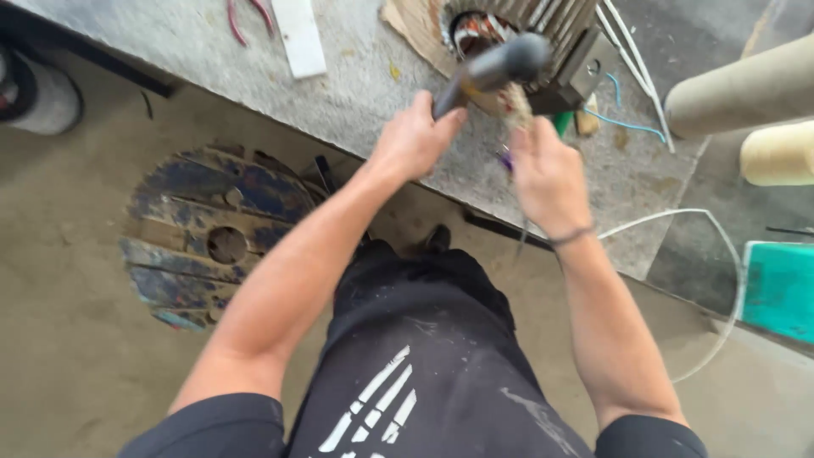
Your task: Shaping and compacting copper windings inside an electric motor stator using a hammer and a drift tool.
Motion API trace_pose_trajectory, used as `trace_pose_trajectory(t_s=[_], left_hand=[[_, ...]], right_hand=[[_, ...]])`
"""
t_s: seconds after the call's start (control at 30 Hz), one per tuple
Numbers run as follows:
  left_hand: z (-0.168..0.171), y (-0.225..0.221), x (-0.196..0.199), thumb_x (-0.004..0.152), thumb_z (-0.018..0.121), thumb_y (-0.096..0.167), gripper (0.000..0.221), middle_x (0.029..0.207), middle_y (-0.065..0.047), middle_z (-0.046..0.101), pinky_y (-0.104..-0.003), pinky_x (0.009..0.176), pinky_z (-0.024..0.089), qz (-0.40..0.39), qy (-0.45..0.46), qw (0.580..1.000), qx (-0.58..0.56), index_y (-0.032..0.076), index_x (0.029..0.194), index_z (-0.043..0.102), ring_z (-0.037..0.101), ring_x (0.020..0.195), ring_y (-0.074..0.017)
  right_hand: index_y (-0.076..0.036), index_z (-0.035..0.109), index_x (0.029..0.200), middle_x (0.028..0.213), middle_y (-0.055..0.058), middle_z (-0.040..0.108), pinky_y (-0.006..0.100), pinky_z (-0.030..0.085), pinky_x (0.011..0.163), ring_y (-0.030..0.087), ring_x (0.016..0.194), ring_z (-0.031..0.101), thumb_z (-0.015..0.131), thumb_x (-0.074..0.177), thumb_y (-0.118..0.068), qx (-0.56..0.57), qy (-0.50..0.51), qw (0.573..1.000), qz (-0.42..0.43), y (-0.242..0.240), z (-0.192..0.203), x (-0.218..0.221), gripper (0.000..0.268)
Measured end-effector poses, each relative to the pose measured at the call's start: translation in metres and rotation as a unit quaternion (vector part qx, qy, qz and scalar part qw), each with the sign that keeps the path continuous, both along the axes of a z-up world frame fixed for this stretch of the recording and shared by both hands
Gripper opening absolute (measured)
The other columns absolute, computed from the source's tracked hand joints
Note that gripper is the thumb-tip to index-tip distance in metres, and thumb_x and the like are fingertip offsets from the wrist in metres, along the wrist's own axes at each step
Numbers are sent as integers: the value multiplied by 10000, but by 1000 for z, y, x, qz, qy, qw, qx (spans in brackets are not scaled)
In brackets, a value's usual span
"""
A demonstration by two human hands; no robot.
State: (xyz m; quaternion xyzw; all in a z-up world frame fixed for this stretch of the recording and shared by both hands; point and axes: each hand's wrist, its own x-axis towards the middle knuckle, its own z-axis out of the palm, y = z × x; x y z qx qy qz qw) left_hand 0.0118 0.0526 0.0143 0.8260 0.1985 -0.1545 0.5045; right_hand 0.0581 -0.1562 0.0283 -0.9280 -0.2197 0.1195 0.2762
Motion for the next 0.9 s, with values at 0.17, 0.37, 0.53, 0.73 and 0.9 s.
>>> trace_pose_trajectory(t_s=[0.17, 0.37, 0.53, 0.73, 0.9], left_hand=[[27, 21, -37, 985, 478, 472, 393, 812, 5, 616, -275, 503, 515, -44, 69, 992, -99, 151, 1208, 512, 606, 584, -123], [-48, 114, -91, 1002, 563, 374, 388, 938, -65, 680, -303, 601, 553, 130, -60, 926, -350, 95, 1264, 504, 698, 727, -184], [0, 125, -44, 1010, 558, 409, 326, 1004, -67, 685, -405, 685, 500, 72, 33, 997, -24, 152, 1207, 516, 678, 783, -247], [-10, 130, -8, 1015, 661, 421, 369, 1021, -131, 637, -497, 715, 504, -33, -43, 963, 265, 79, 1113, 566, 649, 850, -339], [-8, 137, -3, 999, 668, 492, 403, 1014, -127, 752, -470, 767, 467, -115, -31, 892, 435, 108, 1114, 715, 607, 895, -324]], right_hand=[[-125, 544, 1075, 741, -19, 495, 204, 349, 397, 58, 499, 442, 480, 1122, -311, 191, 123, 960, -161, -56, 31, -26, 202], [-25, 627, 1235, 978, 245, 717, 581, 429, 704, 544, 868, 629, 597, 1165, -308, -141, -184, 955, -188, -179, -18, -7, 292], [-48, 647, 1283, 1076, 259, 724, 626, 469, 742, 537, 932, 654, 638, 1066, -241, -242, -127, 930, -246, -197, -63, 1, 290], [-41, 704, 1256, 1093, 219, 690, 560, 496, 774, 462, 927, 645, 702, 1026, -181, -215, -210, 929, -217, -197, -71, 28, 268], [76, 689, 1282, 1195, 251, 693, 481, 474, 929, 410, 1066, 633, 712, 1018, -76, -13, -236, 967, -95, -110, 20, 75, 306]])
